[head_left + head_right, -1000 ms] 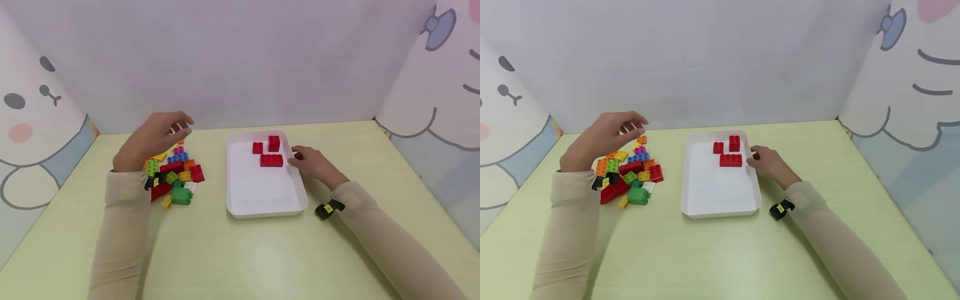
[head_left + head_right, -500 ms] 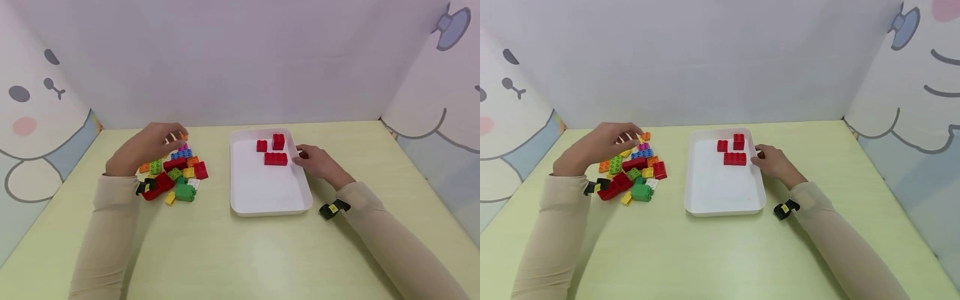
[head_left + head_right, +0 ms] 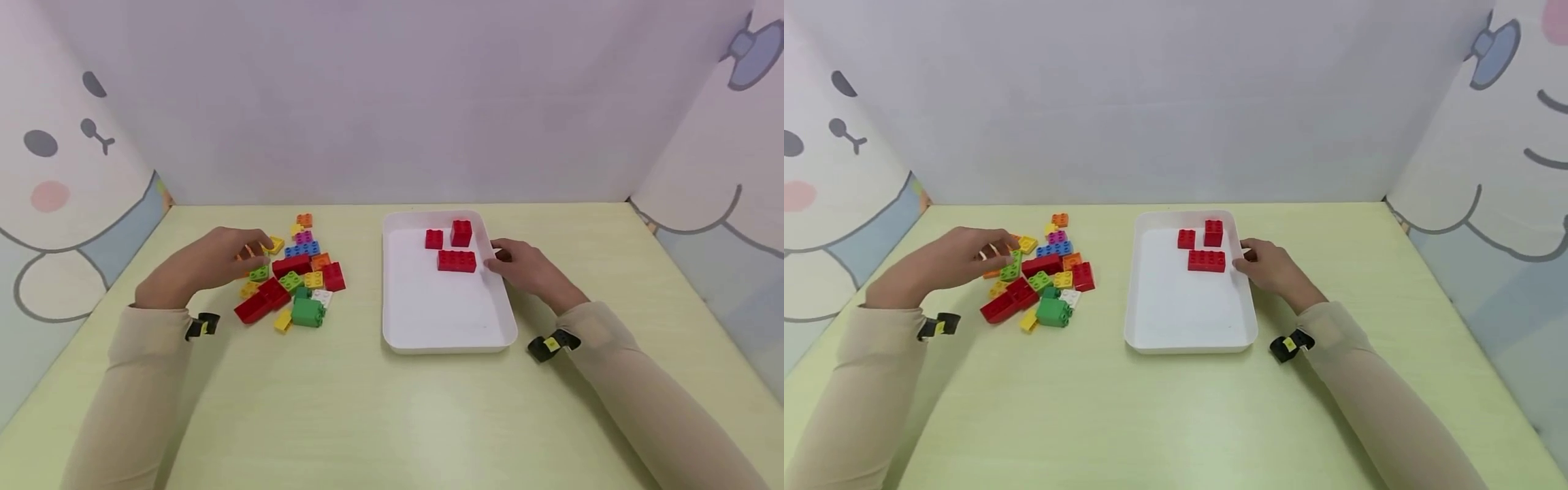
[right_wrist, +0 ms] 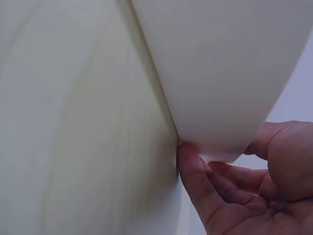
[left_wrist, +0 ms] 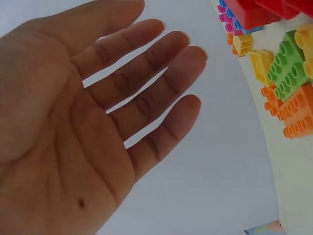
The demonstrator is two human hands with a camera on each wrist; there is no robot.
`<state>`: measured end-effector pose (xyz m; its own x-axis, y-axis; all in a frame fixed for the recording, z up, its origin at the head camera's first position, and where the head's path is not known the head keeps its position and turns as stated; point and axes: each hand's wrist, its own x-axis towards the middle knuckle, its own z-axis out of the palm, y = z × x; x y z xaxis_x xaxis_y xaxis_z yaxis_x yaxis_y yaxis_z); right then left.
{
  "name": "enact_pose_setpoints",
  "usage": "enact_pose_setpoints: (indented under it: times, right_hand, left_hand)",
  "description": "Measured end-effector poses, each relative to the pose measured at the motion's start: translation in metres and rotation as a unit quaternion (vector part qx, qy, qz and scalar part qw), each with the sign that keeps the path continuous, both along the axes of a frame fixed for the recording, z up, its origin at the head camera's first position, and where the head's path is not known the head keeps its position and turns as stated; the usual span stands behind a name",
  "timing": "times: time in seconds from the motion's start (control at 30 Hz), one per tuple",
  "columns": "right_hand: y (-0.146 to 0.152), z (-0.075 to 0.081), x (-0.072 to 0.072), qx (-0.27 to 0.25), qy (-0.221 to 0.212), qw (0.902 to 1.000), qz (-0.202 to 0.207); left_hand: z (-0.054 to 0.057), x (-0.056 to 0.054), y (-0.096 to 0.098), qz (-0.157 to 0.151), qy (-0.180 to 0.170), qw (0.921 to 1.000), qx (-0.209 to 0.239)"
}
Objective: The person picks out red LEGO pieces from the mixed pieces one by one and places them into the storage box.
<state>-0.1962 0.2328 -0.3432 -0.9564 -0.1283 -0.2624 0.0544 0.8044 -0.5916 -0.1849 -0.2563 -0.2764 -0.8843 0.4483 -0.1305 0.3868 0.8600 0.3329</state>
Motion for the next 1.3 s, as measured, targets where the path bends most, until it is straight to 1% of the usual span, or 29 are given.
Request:
enact_pose_setpoints:
  times: [0.1,0.2,0.3,0.4,0.47,0.53,0.67,0.87,1.0,1.17,1.3]
  right_hand:
    - [0.0,0.0,0.001,-0.002,0.0,1.0,0.003]
    - [0.0,0.001,0.002,-0.002,0.003,1.0,0.006]
    - [-0.002,0.0,0.001,-0.003,0.001,1.0,0.006]
    - [-0.001,0.001,0.0,-0.003,-0.003,1.0,0.007]
    - [0.0,0.002,0.0,-0.002,-0.003,1.0,0.007]
    - [0.001,0.002,0.0,-0.002,-0.004,1.0,0.006]
    - [0.001,0.001,-0.001,-0.003,-0.007,1.0,0.007]
    - [0.001,0.001,-0.001,0.002,-0.003,0.9999,0.012]
    - [0.001,0.001,-0.002,0.002,-0.002,0.9999,0.013]
    - [0.0,0.001,-0.002,0.001,-0.003,0.9999,0.015]
    - [0.0,0.0,-0.002,-0.001,0.004,0.9998,0.019]
  left_hand:
    - [0.0,0.002,-0.004,-0.005,-0.013,0.9999,-0.001]
    - [0.0,0.004,-0.008,0.006,-0.033,0.9994,-0.012]
    - [-0.001,0.009,-0.012,0.026,-0.075,0.9963,-0.033]
    - [-0.005,0.013,-0.013,0.04,-0.123,0.9898,-0.061]
    - [-0.008,0.015,-0.012,0.047,-0.143,0.9858,-0.075]
    - [-0.011,0.016,-0.01,0.054,-0.149,0.9839,-0.083]
    - [-0.015,0.016,-0.006,0.062,-0.145,0.9832,-0.092]
    - [-0.02,0.013,-0.004,0.084,-0.16,0.9756,-0.124]
    - [-0.023,0.011,-0.002,0.088,-0.167,0.9724,-0.137]
    - [-0.023,0.012,0.001,0.089,-0.169,0.9712,-0.142]
    - [-0.018,0.015,-0.001,0.086,-0.174,0.971,-0.139]
